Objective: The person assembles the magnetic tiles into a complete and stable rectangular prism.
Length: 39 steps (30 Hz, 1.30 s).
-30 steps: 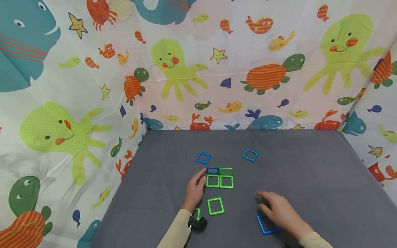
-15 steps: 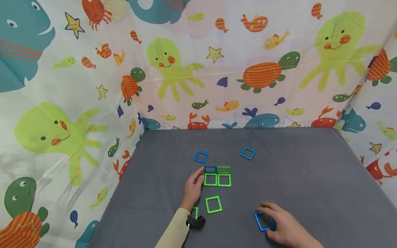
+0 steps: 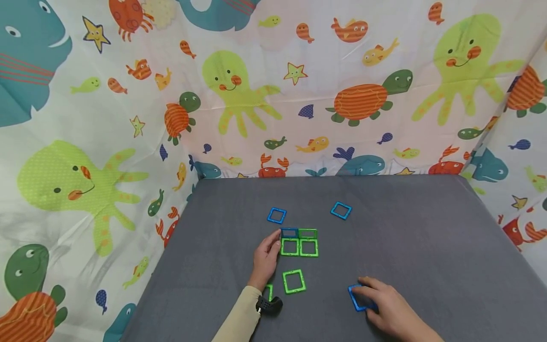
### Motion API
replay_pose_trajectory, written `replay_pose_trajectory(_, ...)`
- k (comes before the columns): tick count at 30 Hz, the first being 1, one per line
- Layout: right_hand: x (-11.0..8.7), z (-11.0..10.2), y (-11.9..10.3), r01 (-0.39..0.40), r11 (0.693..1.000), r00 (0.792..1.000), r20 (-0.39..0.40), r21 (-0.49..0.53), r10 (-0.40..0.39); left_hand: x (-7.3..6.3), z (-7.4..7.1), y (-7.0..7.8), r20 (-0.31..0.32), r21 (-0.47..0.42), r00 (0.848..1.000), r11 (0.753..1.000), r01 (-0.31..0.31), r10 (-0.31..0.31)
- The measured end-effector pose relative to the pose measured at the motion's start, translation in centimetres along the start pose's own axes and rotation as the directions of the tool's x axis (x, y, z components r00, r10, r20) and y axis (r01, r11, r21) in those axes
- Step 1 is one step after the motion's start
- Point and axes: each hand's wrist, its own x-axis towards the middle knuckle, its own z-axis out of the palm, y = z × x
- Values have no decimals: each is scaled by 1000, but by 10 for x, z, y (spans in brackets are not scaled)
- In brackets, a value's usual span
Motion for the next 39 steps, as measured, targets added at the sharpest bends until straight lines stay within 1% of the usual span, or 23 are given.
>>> replay_pose_trajectory(2, 3, 1, 0, 17, 1000, 1000, -21, -22, -18, 0, -1, 2, 3, -6, 1000, 1000, 5, -5)
replay_pose_trajectory(4, 7, 2, 1, 19, 1000, 1000, -12, -25, -19, 0, -1, 3, 7, -18, 1000, 1000, 13, -13)
replay_pose_trajectory(8, 16, 2, 1, 8, 999, 1000, 29, -34, -7, 0, -2, 3, 3, -23, 1000, 1000, 13, -13)
replay_pose_trajectory(11, 25, 5, 1, 28, 998, 999, 27, -52, -27, 0, -2, 1, 0, -21, 1000, 1000, 6, -6)
replay_pose_trajectory(14, 35, 9, 0, 70, 994, 997, -15, -86, -71, -1, -3, -1, 10, -30, 1000, 1000, 6, -5)
replay_pose_trajectory(18, 47, 14, 1, 115, 984, 988, -83, -134, -127, -2, -4, 0, 32, -57, 999, 998, 16, -14)
replay_pose_trajectory(20, 53, 16, 2, 125, 982, 986, -94, -145, -139, -2, -4, 2, 37, -65, 999, 998, 16, -13)
replay_pose_trajectory(22, 59, 18, 2, 120, 983, 987, -86, -140, -133, -2, -4, 2, 37, -66, 999, 998, 11, -8)
replay_pose_trajectory(27, 71, 21, 4, 80, 989, 995, -47, -127, -87, -1, -2, 2, 30, -44, 1000, 999, 0, 1)
replay_pose_trajectory(32, 80, 24, 4, 64, 991, 996, -47, -117, -70, -1, -2, 2, 29, -27, 999, 1000, 17, -16)
replay_pose_trajectory(39, 89, 24, 3, 43, 995, 998, -40, -87, -47, 0, -2, 2, 16, -30, 1000, 999, 24, -24)
